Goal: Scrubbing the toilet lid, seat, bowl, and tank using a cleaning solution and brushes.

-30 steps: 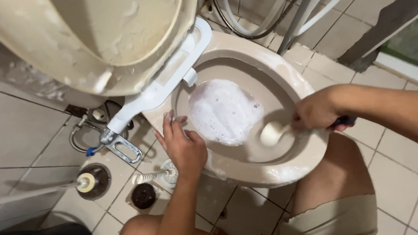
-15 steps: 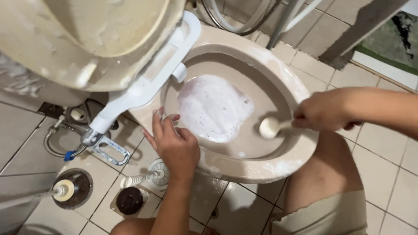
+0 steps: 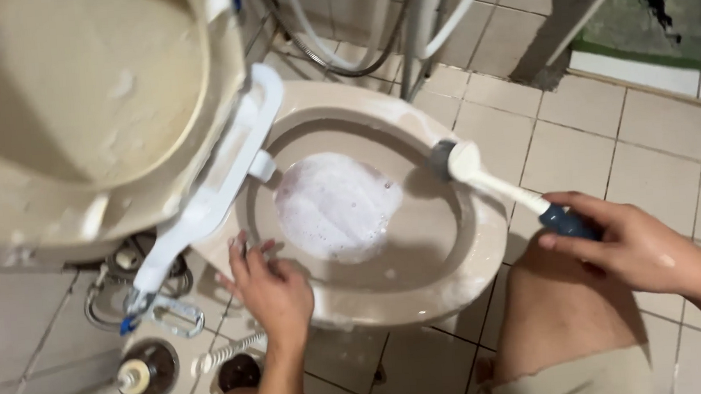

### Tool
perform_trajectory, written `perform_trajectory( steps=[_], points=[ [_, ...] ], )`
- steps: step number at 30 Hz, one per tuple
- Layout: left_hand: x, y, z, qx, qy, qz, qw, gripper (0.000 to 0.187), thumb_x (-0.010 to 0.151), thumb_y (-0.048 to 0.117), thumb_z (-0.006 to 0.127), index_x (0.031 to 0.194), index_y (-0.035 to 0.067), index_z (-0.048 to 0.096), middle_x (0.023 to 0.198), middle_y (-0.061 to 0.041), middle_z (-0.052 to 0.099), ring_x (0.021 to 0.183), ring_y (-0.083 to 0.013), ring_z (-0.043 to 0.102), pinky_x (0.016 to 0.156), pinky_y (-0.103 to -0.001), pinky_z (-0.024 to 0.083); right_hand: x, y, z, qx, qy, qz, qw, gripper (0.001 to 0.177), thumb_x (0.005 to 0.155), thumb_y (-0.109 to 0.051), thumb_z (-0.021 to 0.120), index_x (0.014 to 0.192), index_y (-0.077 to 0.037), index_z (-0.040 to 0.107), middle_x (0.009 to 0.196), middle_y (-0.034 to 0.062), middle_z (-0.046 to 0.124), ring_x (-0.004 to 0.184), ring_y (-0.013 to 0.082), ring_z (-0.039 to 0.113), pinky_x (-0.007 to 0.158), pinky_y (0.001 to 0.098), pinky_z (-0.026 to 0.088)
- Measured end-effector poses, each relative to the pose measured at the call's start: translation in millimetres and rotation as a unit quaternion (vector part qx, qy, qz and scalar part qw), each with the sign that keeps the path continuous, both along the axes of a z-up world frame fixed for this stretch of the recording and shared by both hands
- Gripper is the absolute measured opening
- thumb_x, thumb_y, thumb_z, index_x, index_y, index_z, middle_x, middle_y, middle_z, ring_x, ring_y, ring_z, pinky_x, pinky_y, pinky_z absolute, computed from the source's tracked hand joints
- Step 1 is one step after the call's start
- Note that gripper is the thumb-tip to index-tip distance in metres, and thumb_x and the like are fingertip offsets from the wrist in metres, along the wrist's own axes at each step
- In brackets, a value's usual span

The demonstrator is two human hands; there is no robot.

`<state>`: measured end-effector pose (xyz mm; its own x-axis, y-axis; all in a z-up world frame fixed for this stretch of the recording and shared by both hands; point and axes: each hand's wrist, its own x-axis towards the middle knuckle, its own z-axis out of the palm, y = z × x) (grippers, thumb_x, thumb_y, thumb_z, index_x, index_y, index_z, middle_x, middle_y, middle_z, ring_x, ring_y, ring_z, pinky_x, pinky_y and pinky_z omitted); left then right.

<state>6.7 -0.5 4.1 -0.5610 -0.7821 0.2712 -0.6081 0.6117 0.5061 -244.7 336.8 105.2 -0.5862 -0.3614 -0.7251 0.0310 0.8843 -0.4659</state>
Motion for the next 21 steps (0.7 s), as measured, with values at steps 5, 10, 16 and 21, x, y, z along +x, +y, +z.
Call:
perform_trajectory(
  steps=[5, 10, 16, 21],
  points=[
    [-30.3, 87.5, 3.8, 0.023, -0.031, -0.088, 0.995, 0.035, 0.091, 0.014, 0.059, 0.122, -0.004, 0.061, 0.128, -0.023, 0.06, 0.132, -0.0411, 0.052, 0.116, -0.063, 0.025, -9.6, 33.5, -35.0, -0.066, -0.05, -0.208, 0.975, 0.055, 0.104, -0.033, 0.063, 0.158, -0.027, 0.054, 0.063, 0.0073, 0.046, 0.044, 0.0176, 0.042, 0.038, 0.036, 0.039],
    [-84.1, 205.9, 22.9, 0.033, -0.108, -0.295, 0.949, 0.067, 0.093, 0.036, 0.064, 0.139, -0.01, 0.046, 0.133, -0.03, 0.058, 0.12, -0.0465, 0.055, 0.105, -0.058, 0.04, -50.2, 20.8, -30.0, -0.101, -0.207, -0.262, 0.937, 0.045, 0.103, -0.036, 0.051, 0.146, -0.025, 0.061, 0.061, 0.0015, 0.042, 0.043, 0.0133, 0.034, 0.038, 0.0323, 0.029],
    [-154.3, 212.5, 9.7, 0.091, -0.209, -0.289, 0.93, 0.085, 0.099, 0.034, 0.056, 0.152, -0.016, 0.014, 0.147, -0.044, 0.034, 0.132, -0.0575, 0.043, 0.107, -0.055, 0.041, -74.3, -25.7, -94.5, -0.185, -0.259, -0.153, 0.936, 0.048, 0.104, -0.043, 0.049, 0.15, -0.028, 0.052, 0.053, 0.0024, 0.042, 0.041, 0.0134, 0.035, 0.037, 0.0314, 0.033],
    [-208.3, 202.0, 29.1, 0.212, -0.233, -0.229, 0.921, 0.09, 0.101, 0.032, 0.053, 0.159, -0.007, -0.005, 0.156, -0.05, 0.004, 0.135, -0.0644, 0.032, 0.106, -0.052, 0.045, -75.2, -20.5, -172.5, -0.195, -0.25, -0.064, 0.946, 0.049, 0.105, -0.041, 0.048, 0.15, -0.02, 0.051, 0.065, 0.0062, 0.056, 0.054, 0.0166, 0.051, 0.049, 0.0336, 0.043]
  ],
)
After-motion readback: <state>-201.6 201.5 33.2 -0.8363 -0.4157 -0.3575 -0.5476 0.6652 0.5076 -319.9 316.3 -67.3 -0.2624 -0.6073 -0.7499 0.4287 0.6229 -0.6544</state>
